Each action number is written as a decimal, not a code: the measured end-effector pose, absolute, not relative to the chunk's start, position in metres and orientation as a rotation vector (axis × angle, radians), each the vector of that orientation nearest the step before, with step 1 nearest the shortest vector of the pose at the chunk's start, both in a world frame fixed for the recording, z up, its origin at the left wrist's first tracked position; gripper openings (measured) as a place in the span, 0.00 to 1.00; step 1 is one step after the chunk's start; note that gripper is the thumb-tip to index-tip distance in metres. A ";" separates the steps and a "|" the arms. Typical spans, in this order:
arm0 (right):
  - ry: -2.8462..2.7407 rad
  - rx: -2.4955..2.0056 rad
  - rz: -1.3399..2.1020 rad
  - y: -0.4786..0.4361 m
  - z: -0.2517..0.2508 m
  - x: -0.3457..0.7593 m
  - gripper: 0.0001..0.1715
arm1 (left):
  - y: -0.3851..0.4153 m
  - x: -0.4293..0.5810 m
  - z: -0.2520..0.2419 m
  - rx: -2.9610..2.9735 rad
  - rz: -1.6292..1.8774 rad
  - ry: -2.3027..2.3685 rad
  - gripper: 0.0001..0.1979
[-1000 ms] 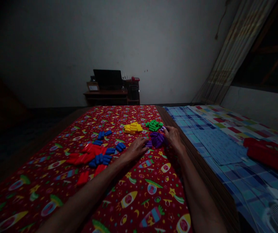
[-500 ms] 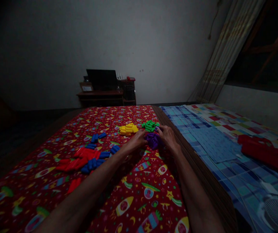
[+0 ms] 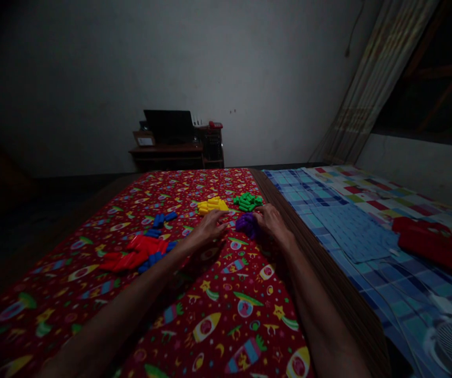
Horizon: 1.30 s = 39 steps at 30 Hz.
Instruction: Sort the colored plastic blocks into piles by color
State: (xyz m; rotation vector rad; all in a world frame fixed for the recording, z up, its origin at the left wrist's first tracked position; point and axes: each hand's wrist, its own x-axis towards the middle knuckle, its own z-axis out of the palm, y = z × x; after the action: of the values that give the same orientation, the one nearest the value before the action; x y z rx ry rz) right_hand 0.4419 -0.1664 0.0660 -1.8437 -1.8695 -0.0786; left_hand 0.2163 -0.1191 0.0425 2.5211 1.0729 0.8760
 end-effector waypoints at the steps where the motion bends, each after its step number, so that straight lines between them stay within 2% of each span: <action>1: -1.845 -1.832 -0.100 -0.166 0.067 0.442 0.16 | -0.122 0.206 0.044 2.541 0.906 1.056 0.18; 5: -1.775 -1.705 -0.190 -0.168 0.077 0.439 0.14 | -0.131 0.146 0.051 2.595 0.967 1.063 0.15; 8: -1.809 -1.527 -0.177 -0.175 0.086 0.423 0.13 | -0.128 0.083 0.052 2.568 0.996 1.245 0.14; 13: -2.045 -1.239 0.040 -0.195 0.075 0.357 0.13 | -0.114 -0.023 0.036 2.377 1.143 1.716 0.22; 16: -2.204 -1.109 0.148 -0.203 0.049 0.316 0.15 | -0.105 -0.055 0.018 2.261 1.010 1.831 0.28; 19: -2.254 -1.095 0.151 -0.199 0.018 0.287 0.22 | -0.093 -0.056 0.007 2.197 0.809 1.842 0.33; 23: -2.263 -1.164 0.141 -0.179 -0.011 0.267 0.30 | -0.068 -0.036 0.010 2.265 0.685 1.700 0.37; 28: -2.265 -0.997 0.102 -0.161 -0.027 0.254 0.31 | -0.039 0.001 0.026 2.394 0.528 1.410 0.39; 34: -2.187 -0.853 0.110 -0.161 -0.029 0.254 0.33 | -0.042 0.045 0.032 2.516 0.357 1.103 0.29; 39: -2.034 -0.937 0.124 -0.162 -0.025 0.255 0.33 | -0.079 0.043 0.038 2.653 0.256 0.765 0.21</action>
State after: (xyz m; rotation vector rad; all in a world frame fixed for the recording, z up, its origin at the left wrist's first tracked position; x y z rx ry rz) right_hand 0.2552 -0.1623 -0.0246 -0.9369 -2.0336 0.1238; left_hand 0.0425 -0.0789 0.0382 2.6535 0.7653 0.2564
